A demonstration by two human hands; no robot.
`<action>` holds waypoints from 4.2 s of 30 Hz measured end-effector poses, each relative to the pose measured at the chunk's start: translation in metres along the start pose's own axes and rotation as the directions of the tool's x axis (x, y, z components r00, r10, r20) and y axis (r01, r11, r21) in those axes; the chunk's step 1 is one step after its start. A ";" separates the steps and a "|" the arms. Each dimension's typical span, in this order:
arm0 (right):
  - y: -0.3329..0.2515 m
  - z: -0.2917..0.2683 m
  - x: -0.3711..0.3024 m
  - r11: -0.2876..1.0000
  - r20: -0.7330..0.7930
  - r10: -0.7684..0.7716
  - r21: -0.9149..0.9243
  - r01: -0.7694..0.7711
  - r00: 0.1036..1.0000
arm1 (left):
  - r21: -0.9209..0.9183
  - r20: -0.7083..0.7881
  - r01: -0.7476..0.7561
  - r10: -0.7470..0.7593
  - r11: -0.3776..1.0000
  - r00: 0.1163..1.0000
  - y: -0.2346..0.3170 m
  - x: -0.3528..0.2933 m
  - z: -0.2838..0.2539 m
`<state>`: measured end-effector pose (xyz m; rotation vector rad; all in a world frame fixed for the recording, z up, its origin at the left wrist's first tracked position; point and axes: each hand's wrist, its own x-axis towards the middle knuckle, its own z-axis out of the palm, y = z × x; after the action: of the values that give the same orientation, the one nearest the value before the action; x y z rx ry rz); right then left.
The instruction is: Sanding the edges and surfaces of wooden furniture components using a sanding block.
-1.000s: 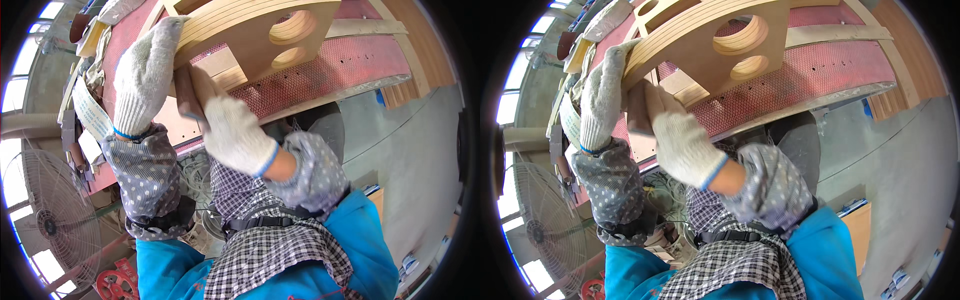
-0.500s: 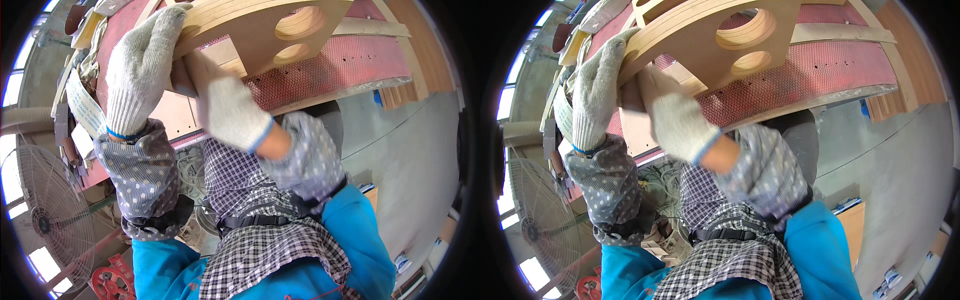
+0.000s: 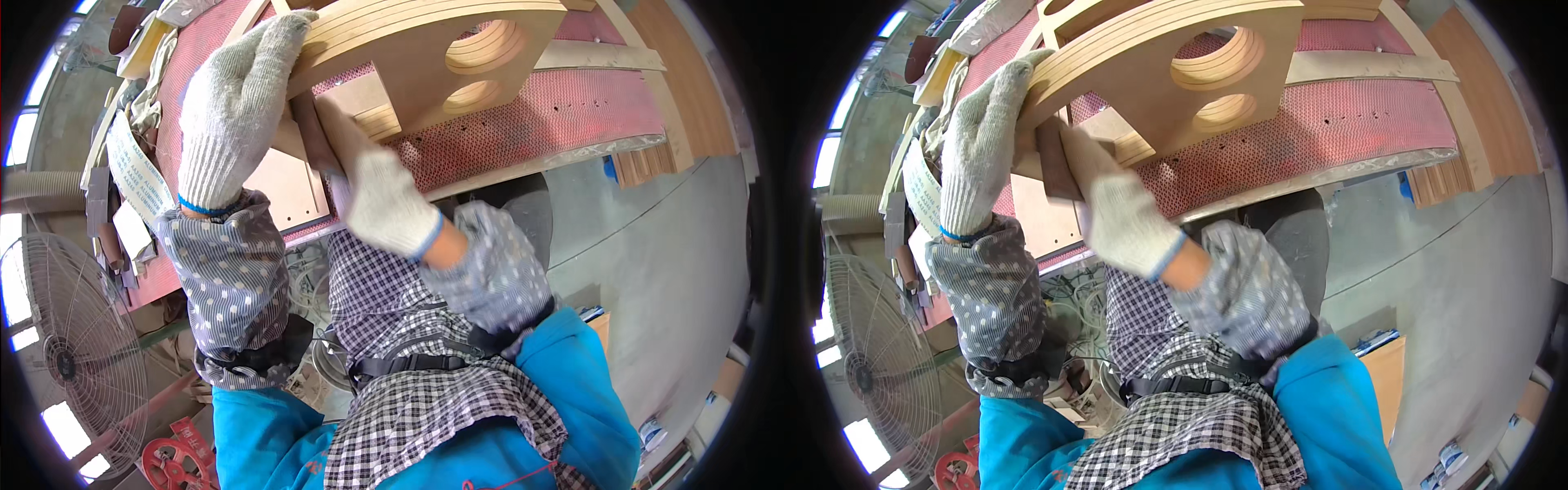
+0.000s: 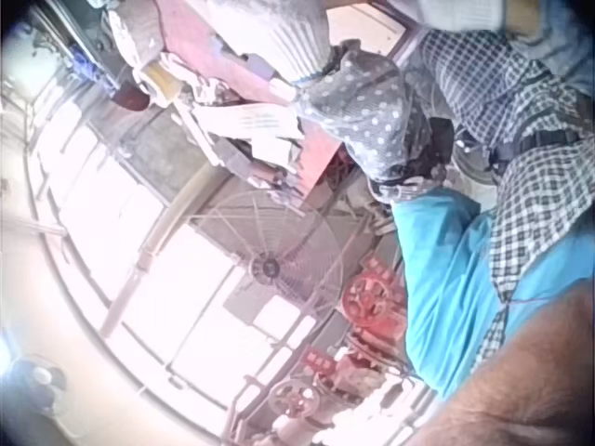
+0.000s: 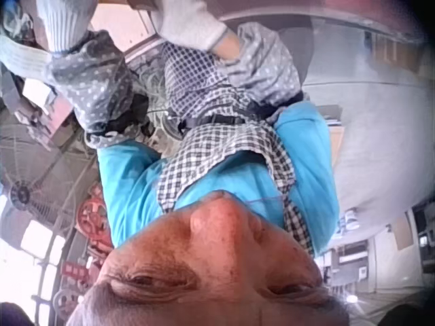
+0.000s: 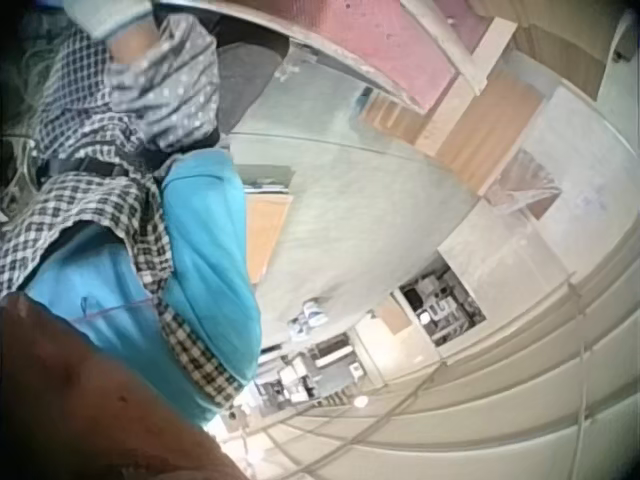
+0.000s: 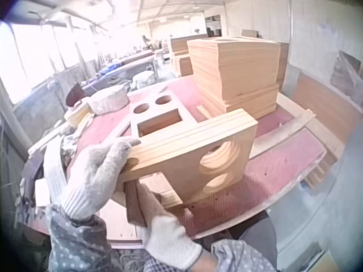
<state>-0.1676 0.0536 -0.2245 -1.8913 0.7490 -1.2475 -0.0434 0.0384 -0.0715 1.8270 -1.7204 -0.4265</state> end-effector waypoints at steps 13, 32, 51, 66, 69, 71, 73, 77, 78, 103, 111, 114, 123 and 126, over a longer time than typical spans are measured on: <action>-0.014 -0.008 -0.018 0.995 0.071 0.076 -0.065 -0.072 0.995 | -0.035 -0.040 -0.078 0.077 0.996 0.996 -0.019 0.004 0.007; -0.029 -0.007 -0.032 0.975 0.047 0.224 -0.018 -0.224 0.973 | -0.103 -0.055 -0.081 0.075 0.991 0.996 -0.030 0.009 0.008; -0.016 -0.140 -0.089 0.706 0.065 0.660 0.287 -0.647 0.749 | -0.070 -0.054 -0.164 0.161 0.984 0.986 -0.031 0.002 0.002; 0.091 -0.263 -0.051 0.824 -0.414 0.564 0.222 -0.521 0.715 | 0.307 -0.181 -0.306 0.371 0.901 0.911 -0.036 -0.001 0.006; 0.103 -0.273 -0.035 0.796 -0.525 0.456 -0.121 -0.593 0.719 | 0.442 -0.119 -0.319 0.408 0.838 0.905 -0.025 -0.001 0.004; 0.088 -0.270 -0.018 0.571 -0.578 0.388 -0.462 -0.679 0.718 | 0.568 -0.064 -0.264 0.362 0.779 0.930 -0.016 -0.001 0.001; 0.099 -0.272 -0.014 0.496 -0.505 0.265 -0.659 -0.565 0.821 | 0.643 -0.037 -0.200 0.291 0.740 0.956 -0.005 -0.001 0.002; 0.118 -0.261 -0.016 0.639 -0.551 0.178 -0.565 -0.522 0.815 | 0.701 -0.121 -0.137 0.306 0.700 0.944 -0.013 0.005 0.023; 0.111 -0.260 -0.019 0.683 -0.605 0.207 -0.473 -0.556 0.769 | 0.731 -0.152 -0.079 0.275 0.678 0.949 -0.013 0.007 0.029; -0.017 -0.147 -0.030 0.907 0.026 0.338 0.258 -0.333 0.941 | -0.757 -0.338 -0.023 -0.361 0.653 0.869 -0.043 -0.056 0.090; 0.011 -0.152 -0.019 0.907 -0.148 0.385 -0.120 -0.403 0.911 | -0.676 -0.358 -0.058 -0.258 0.734 0.897 -0.055 -0.052 0.146; 0.043 -0.151 -0.023 0.899 -0.201 0.376 -0.159 -0.409 0.904 | -0.601 -0.325 -0.044 -0.194 0.798 0.926 -0.068 -0.048 0.151; 0.065 -0.152 -0.028 0.884 -0.153 0.452 -0.059 -0.464 0.879 | -0.582 -0.300 0.075 -0.299 0.810 0.906 -0.064 -0.063 0.151; 0.063 -0.148 -0.033 0.890 -0.168 0.449 -0.006 -0.456 0.878 | -0.629 -0.321 0.026 -0.290 0.777 0.901 -0.059 -0.066 0.153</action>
<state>-0.3221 0.0056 -0.2556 -1.5330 1.2367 -1.0921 -0.0953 0.0729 -0.2368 1.4424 -0.9782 -0.5553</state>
